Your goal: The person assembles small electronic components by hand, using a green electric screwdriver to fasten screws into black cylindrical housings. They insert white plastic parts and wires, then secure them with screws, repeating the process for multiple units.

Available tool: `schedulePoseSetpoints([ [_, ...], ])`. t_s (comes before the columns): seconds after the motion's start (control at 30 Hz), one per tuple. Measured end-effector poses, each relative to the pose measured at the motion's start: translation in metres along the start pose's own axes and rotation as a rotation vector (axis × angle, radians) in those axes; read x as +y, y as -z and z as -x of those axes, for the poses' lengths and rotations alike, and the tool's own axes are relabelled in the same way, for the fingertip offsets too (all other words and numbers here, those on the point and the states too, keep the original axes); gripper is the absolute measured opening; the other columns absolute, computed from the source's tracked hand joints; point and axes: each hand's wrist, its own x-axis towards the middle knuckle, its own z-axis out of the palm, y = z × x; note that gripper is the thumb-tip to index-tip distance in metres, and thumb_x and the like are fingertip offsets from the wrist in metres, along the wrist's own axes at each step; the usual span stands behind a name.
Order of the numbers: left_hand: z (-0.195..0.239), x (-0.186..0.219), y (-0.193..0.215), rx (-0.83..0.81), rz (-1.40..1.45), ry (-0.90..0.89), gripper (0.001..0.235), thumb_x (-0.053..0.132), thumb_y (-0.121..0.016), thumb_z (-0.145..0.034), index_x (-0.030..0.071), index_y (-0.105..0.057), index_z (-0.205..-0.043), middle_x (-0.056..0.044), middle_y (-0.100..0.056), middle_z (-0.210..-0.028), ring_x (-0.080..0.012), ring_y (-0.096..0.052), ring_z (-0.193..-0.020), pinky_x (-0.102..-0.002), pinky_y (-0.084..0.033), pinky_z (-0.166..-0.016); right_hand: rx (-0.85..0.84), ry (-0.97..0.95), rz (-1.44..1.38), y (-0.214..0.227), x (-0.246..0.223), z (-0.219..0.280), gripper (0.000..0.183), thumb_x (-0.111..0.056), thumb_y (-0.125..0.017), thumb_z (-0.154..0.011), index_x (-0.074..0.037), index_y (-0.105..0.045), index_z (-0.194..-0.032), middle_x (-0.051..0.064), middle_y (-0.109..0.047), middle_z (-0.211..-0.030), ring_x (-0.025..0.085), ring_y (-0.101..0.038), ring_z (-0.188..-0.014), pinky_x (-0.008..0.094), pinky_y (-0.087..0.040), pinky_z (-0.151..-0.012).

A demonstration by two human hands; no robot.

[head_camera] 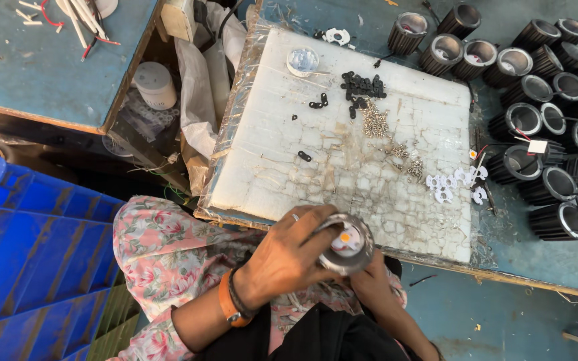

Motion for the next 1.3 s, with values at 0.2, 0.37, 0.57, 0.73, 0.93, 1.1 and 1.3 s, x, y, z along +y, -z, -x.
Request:
schedulePoseSetpoints([
  [0.2, 0.017, -0.031, -0.033, -0.036, -0.021, 0.234, 0.07, 0.042, -0.089, -0.076, 0.004, -0.062, -0.128, -0.026, -0.058, -0.131, -0.0446, -0.062, -0.113, -0.05, -0.053, -0.094, -0.082, -0.306, -0.203, -0.021, 0.008, -0.002, 0.024, -0.013, -0.056, -0.106, 0.003, -0.067, -0.09, 0.008, -0.065, -0.065, 0.015, -0.063, -0.052, 0.028, -0.051, -0.049],
  [0.37, 0.033, -0.04, -0.045, -0.01, -0.029, 0.19, 0.061, 0.04, -0.087, -0.078, 0.008, -0.06, -0.122, -0.023, -0.058, -0.133, -0.041, -0.064, -0.111, -0.05, -0.054, -0.091, -0.015, -0.402, -0.21, -0.032, 0.005, -0.002, 0.03, -0.014, -0.05, -0.105, 0.004, -0.07, -0.092, 0.009, -0.069, -0.067, 0.016, -0.064, -0.053, 0.028, -0.053, -0.051],
  [0.57, 0.03, -0.041, -0.039, 0.066, -0.04, 0.035, 0.042, 0.034, -0.089, -0.079, 0.007, -0.064, -0.099, -0.021, -0.054, -0.14, -0.0355, -0.067, -0.113, -0.048, -0.055, -0.097, -0.045, -0.429, -0.168, -0.031, 0.011, -0.005, 0.031, -0.015, -0.05, -0.105, 0.004, -0.073, -0.097, 0.01, -0.071, -0.069, 0.016, -0.067, -0.058, 0.028, -0.055, -0.056],
  [0.73, 0.029, -0.038, -0.037, 0.016, -0.015, 0.078, 0.037, 0.028, -0.089, -0.074, 0.007, -0.069, -0.096, -0.02, -0.054, -0.139, -0.0361, -0.065, -0.113, -0.049, -0.054, -0.097, -0.071, -0.436, -0.255, -0.028, 0.025, -0.003, 0.03, -0.014, -0.05, -0.106, 0.005, -0.07, -0.094, 0.01, -0.073, -0.074, 0.016, -0.068, -0.062, 0.029, -0.055, -0.057],
  [0.93, 0.023, -0.033, -0.034, -0.052, 0.051, 0.192, 0.032, 0.024, -0.09, -0.07, 0.009, -0.07, -0.089, -0.017, -0.055, -0.137, -0.0329, -0.065, -0.11, -0.049, -0.051, -0.095, -0.109, -0.412, -0.265, -0.025, 0.037, -0.002, 0.03, -0.014, -0.049, -0.107, 0.004, -0.069, -0.095, 0.01, -0.074, -0.075, 0.015, -0.069, -0.063, 0.027, -0.055, -0.057],
  [1.1, 0.009, -0.035, -0.023, -0.093, -0.032, 0.074, 0.033, 0.028, -0.088, -0.067, 0.009, -0.07, -0.086, -0.014, -0.056, -0.133, -0.0375, -0.063, -0.118, -0.05, -0.05, -0.095, -0.108, -0.402, -0.256, -0.023, 0.041, -0.001, 0.032, -0.015, -0.05, -0.107, 0.003, -0.069, -0.09, 0.009, -0.071, -0.07, 0.014, -0.065, -0.057, 0.028, -0.052, -0.052],
  [1.3, -0.004, -0.061, 0.003, -0.254, 0.052, -0.199, 0.031, 0.032, -0.084, -0.079, 0.008, -0.072, -0.093, -0.009, -0.056, -0.146, -0.0351, -0.062, -0.131, -0.044, -0.056, -0.102, -0.078, -0.445, -0.397, -0.023, 0.039, 0.002, 0.034, -0.017, -0.051, -0.109, 0.002, -0.066, -0.085, 0.005, -0.06, -0.058, 0.011, -0.057, -0.048, 0.027, -0.047, -0.048],
])
